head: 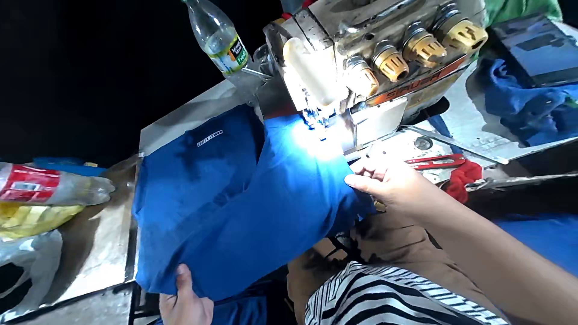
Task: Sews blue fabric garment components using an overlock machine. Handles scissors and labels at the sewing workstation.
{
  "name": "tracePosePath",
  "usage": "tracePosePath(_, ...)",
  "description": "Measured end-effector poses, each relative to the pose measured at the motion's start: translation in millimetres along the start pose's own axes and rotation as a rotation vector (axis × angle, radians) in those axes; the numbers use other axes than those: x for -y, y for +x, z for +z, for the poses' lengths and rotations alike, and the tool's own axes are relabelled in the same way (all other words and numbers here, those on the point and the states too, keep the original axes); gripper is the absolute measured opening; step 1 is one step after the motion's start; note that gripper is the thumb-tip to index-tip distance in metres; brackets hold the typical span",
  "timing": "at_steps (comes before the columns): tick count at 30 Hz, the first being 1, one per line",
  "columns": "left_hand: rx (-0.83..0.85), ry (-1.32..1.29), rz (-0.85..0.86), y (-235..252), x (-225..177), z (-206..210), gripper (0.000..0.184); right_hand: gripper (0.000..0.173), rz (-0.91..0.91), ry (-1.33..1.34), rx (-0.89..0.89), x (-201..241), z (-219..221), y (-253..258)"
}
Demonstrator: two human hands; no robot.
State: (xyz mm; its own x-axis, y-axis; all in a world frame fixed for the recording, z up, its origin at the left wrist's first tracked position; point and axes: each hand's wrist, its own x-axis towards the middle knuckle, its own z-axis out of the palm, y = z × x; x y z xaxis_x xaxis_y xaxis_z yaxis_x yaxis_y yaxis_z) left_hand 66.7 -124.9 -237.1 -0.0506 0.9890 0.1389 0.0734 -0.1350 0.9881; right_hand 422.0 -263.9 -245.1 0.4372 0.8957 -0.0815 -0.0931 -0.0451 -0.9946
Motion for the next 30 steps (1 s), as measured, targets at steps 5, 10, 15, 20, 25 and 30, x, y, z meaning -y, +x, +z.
tracePosePath(5,-0.092,0.184,0.138,17,-15,7,0.032,0.006,0.005,0.01,-0.001,-1,2,0)
tracePosePath(10,-0.089,0.288,0.145,36,-24,13,0.033,0.006,-0.046,-0.017,-0.016,0,5,5)
tracePosePath(15,0.09,0.348,0.173,48,-30,7,0.032,0.007,-0.074,-0.038,-0.015,2,6,9)
tracePosePath(20,0.236,0.009,0.087,65,-30,-5,0.027,0.009,-0.113,-0.049,-0.024,-1,7,15)
tracePosePath(25,0.279,-0.054,-0.096,58,-3,-9,0.023,0.01,-0.167,-0.043,-0.042,-7,9,20)
tracePosePath(30,0.081,0.081,-0.091,41,4,3,0.029,0.018,-0.037,-0.094,-0.013,1,9,8)
